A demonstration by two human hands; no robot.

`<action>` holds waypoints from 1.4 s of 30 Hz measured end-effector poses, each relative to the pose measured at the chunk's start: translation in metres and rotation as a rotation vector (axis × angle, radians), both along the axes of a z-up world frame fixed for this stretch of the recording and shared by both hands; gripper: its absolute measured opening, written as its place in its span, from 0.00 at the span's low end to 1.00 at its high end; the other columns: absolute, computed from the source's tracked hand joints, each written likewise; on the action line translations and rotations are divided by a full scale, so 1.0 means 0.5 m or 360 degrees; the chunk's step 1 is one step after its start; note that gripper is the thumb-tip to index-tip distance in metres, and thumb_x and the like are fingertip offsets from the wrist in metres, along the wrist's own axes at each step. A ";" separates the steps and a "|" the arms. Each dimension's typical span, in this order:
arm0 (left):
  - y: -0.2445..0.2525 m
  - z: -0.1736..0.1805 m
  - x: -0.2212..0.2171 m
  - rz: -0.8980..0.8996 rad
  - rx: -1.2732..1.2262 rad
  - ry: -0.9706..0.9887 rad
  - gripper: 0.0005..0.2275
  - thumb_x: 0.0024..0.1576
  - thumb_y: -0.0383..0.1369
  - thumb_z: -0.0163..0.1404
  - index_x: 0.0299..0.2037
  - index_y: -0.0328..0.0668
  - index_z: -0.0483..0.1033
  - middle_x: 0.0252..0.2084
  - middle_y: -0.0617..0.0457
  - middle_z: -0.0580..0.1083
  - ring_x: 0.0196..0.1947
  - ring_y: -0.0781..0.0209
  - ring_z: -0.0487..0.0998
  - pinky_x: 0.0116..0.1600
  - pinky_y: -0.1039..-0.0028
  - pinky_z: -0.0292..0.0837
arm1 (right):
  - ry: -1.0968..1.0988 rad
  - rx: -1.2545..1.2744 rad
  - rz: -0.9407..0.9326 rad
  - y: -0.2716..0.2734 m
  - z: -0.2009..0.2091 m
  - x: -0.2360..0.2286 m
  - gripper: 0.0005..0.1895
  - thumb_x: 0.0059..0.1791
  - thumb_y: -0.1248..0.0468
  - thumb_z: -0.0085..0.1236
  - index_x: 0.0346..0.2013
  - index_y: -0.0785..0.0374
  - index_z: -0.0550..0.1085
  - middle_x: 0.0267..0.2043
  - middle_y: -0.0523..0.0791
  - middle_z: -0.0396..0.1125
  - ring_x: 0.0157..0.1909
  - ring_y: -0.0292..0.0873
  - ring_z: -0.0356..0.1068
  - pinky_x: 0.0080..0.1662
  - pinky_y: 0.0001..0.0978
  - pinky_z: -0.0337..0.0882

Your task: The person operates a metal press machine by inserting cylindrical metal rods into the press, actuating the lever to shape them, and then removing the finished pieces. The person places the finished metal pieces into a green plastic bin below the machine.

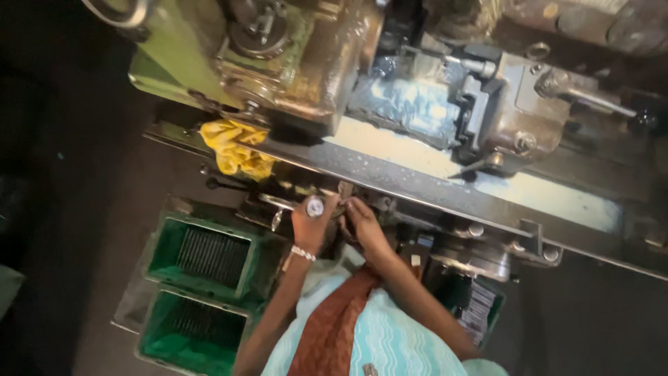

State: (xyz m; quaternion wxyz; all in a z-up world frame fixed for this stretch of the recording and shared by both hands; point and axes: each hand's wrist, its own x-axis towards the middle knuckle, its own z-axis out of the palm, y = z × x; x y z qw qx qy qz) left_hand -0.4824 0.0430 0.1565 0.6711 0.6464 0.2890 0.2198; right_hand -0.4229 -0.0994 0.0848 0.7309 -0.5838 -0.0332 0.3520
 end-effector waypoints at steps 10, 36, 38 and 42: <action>0.086 0.015 -0.141 -0.0012 0.0645 -0.0047 0.14 0.53 0.34 0.64 0.22 0.36 0.73 0.18 0.49 0.72 0.18 0.63 0.68 0.26 0.70 0.67 | 0.0821 0.0159 -0.0112 0.103 0.077 -0.113 0.09 0.58 0.61 0.44 0.44 0.59 0.72 0.29 0.39 0.68 0.25 0.31 0.66 0.23 0.19 0.60; 0.178 -0.083 -0.265 0.0162 -0.1040 0.0266 0.17 0.58 0.50 0.56 0.23 0.53 0.72 0.15 0.66 0.60 0.14 0.72 0.56 0.19 0.74 0.51 | -0.1190 -0.0155 -0.0088 0.228 -0.035 -0.248 0.13 0.57 0.59 0.57 0.49 0.67 0.74 0.38 0.47 0.73 0.37 0.40 0.73 0.39 0.32 0.71; 0.187 -0.118 -0.297 -0.0019 -0.1506 0.0171 0.21 0.60 0.56 0.50 0.22 0.53 0.67 0.13 0.66 0.55 0.11 0.71 0.52 0.17 0.76 0.47 | -0.1722 -0.0276 0.0014 0.229 -0.019 -0.247 0.12 0.56 0.63 0.59 0.50 0.68 0.72 0.40 0.52 0.75 0.38 0.45 0.77 0.40 0.34 0.74; 0.160 -0.197 -0.365 -0.0246 -0.1263 0.0283 0.21 0.63 0.56 0.45 0.29 0.48 0.67 0.18 0.63 0.62 0.15 0.71 0.58 0.19 0.75 0.52 | -0.1637 -0.0503 0.0252 0.177 -0.014 -0.272 0.10 0.54 0.67 0.60 0.49 0.67 0.73 0.40 0.54 0.76 0.36 0.46 0.79 0.38 0.35 0.75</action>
